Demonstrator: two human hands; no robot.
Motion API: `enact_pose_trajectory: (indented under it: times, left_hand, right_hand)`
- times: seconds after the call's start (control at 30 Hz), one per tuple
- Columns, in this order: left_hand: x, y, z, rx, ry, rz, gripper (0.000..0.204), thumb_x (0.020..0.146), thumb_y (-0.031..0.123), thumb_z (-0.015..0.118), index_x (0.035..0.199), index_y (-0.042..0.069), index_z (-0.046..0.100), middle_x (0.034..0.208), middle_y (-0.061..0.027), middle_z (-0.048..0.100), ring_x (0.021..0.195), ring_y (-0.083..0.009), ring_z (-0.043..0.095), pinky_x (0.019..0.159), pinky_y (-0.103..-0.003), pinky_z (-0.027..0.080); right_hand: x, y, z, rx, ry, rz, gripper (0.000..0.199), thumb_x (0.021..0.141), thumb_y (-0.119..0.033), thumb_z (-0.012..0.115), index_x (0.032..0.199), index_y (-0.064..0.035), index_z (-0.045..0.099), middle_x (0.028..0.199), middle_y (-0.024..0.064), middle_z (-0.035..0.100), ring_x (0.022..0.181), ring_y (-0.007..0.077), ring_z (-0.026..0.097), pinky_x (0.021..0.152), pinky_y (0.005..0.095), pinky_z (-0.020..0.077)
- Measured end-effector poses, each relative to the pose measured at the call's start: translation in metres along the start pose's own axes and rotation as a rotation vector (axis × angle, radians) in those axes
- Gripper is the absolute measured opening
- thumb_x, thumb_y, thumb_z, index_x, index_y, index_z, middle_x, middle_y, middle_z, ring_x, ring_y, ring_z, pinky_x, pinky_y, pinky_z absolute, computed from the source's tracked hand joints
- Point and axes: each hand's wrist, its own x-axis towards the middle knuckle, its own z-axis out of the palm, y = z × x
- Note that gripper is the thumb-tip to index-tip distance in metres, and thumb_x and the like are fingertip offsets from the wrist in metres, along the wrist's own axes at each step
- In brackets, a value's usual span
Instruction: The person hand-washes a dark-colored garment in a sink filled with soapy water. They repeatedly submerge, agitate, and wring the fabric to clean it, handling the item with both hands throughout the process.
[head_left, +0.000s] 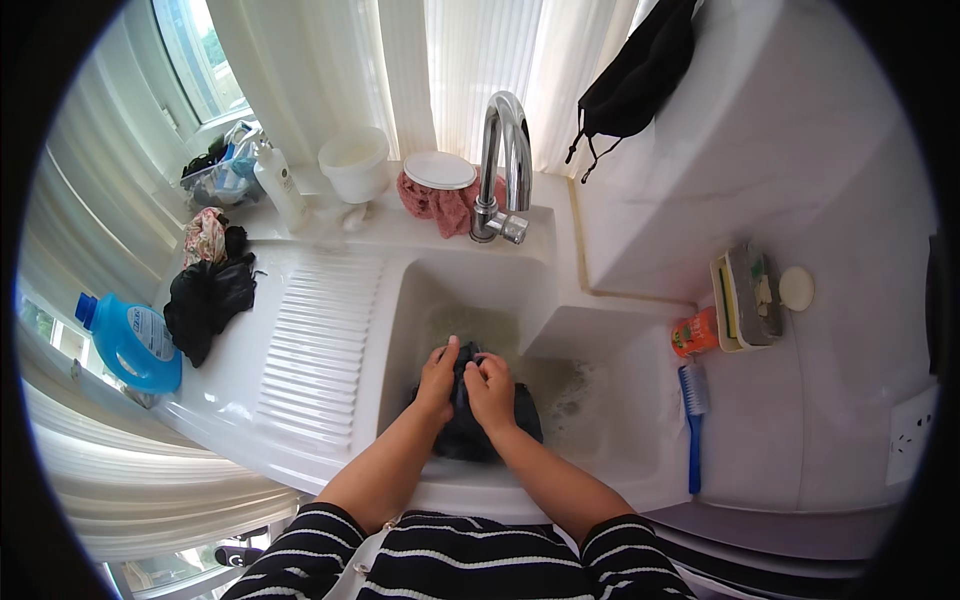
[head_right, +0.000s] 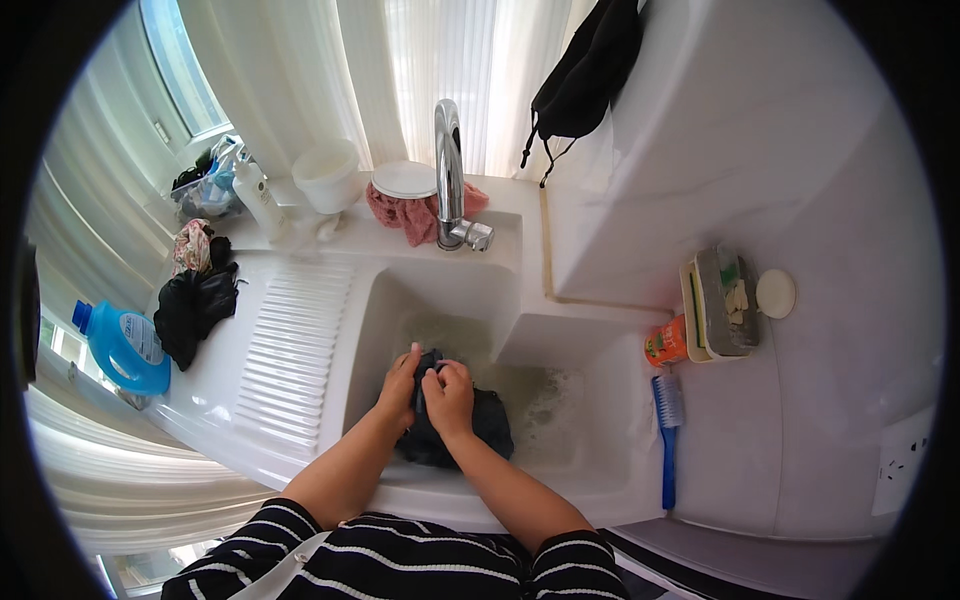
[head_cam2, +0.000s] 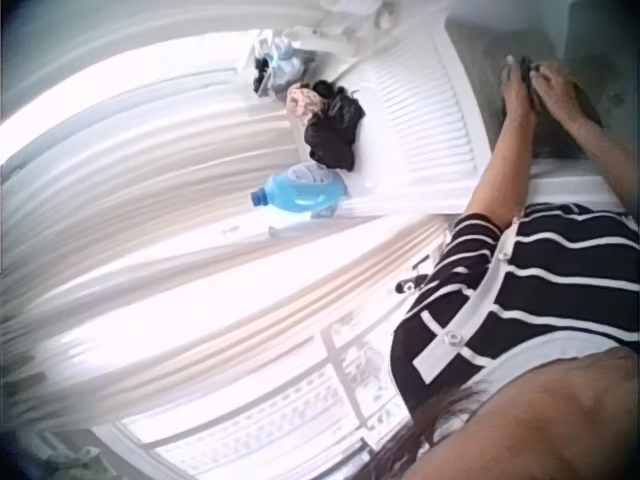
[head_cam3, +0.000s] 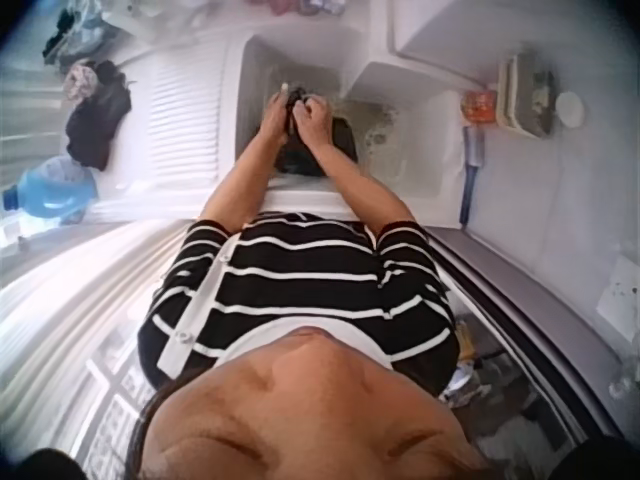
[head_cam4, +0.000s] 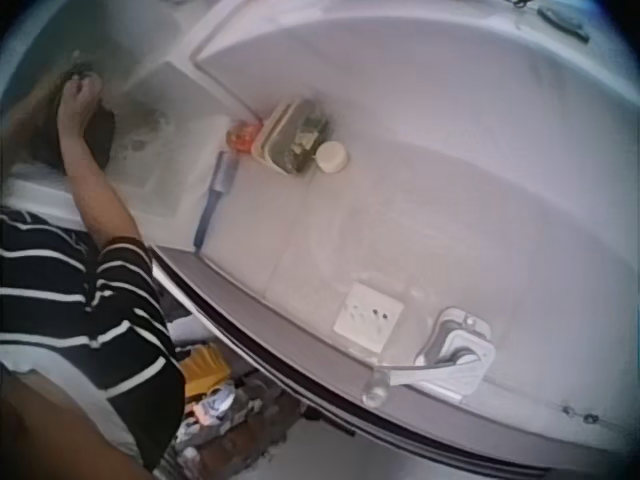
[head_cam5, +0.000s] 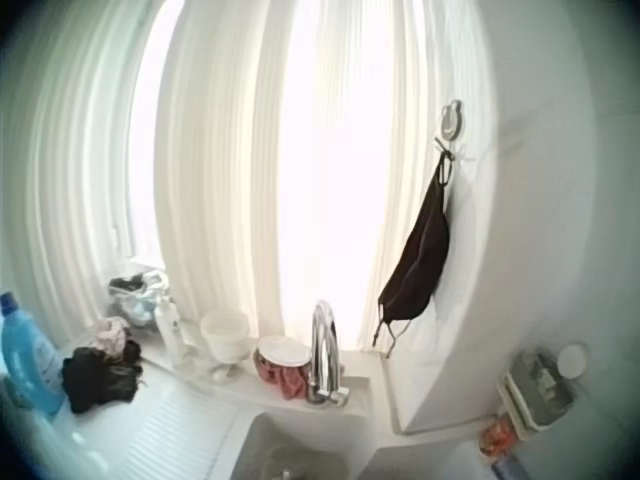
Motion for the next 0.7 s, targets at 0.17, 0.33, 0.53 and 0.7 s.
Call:
enact_pose_trajectory:
  times: [0.17,0.33,0.53,0.7]
  left_hand:
    - [-0.01,-0.019,0.008,0.256,0.011,0.033,0.019,0.085,0.024,0.065,0.088,0.005,0.059,0.078,-0.0012,0.056,0.067,-0.0097,0.048,0.058,-0.025,0.037]
    - [0.0,-0.018,0.007,0.093,-0.024,-0.014,0.026,0.086,0.029,0.066,0.091,0.004,0.061,0.079,-0.0039,0.059,0.075,-0.0116,0.054,0.062,-0.031,0.044]
    - [-0.005,-0.03,0.002,0.355,-0.19,0.087,0.023,0.086,0.029,0.061,0.085,0.007,0.059,0.08,-0.0025,0.056,0.076,-0.0128,0.053,0.069,-0.028,0.043]
    - [-0.004,-0.017,-0.004,0.256,-0.135,0.11,0.026,0.089,0.033,0.058,0.083,0.008,0.059,0.078,-0.0038,0.057,0.075,-0.0132,0.055,0.065,-0.031,0.044]
  right_hand:
    - [0.022,0.038,-0.008,-0.024,0.154,0.427,0.026,0.083,-0.016,0.059,0.067,0.0011,0.048,0.074,0.0158,0.056,0.067,0.032,0.053,0.063,0.0403,0.0431]
    - [-0.001,0.024,-0.005,0.04,0.16,0.33,0.03,0.083,-0.019,0.062,0.065,-0.0017,0.045,0.067,0.0129,0.051,0.062,0.0276,0.051,0.058,0.0381,0.0412]
    - [0.037,0.063,-0.017,0.132,0.162,0.643,0.029,0.084,-0.017,0.06,0.066,-0.0009,0.044,0.064,0.0119,0.049,0.054,0.0237,0.045,0.053,0.0355,0.0394]
    - [0.004,-0.037,-0.005,0.058,0.095,-0.116,0.026,0.083,-0.011,0.061,0.066,-0.0015,0.043,0.062,0.0117,0.047,0.057,0.024,0.046,0.056,0.0344,0.0402]
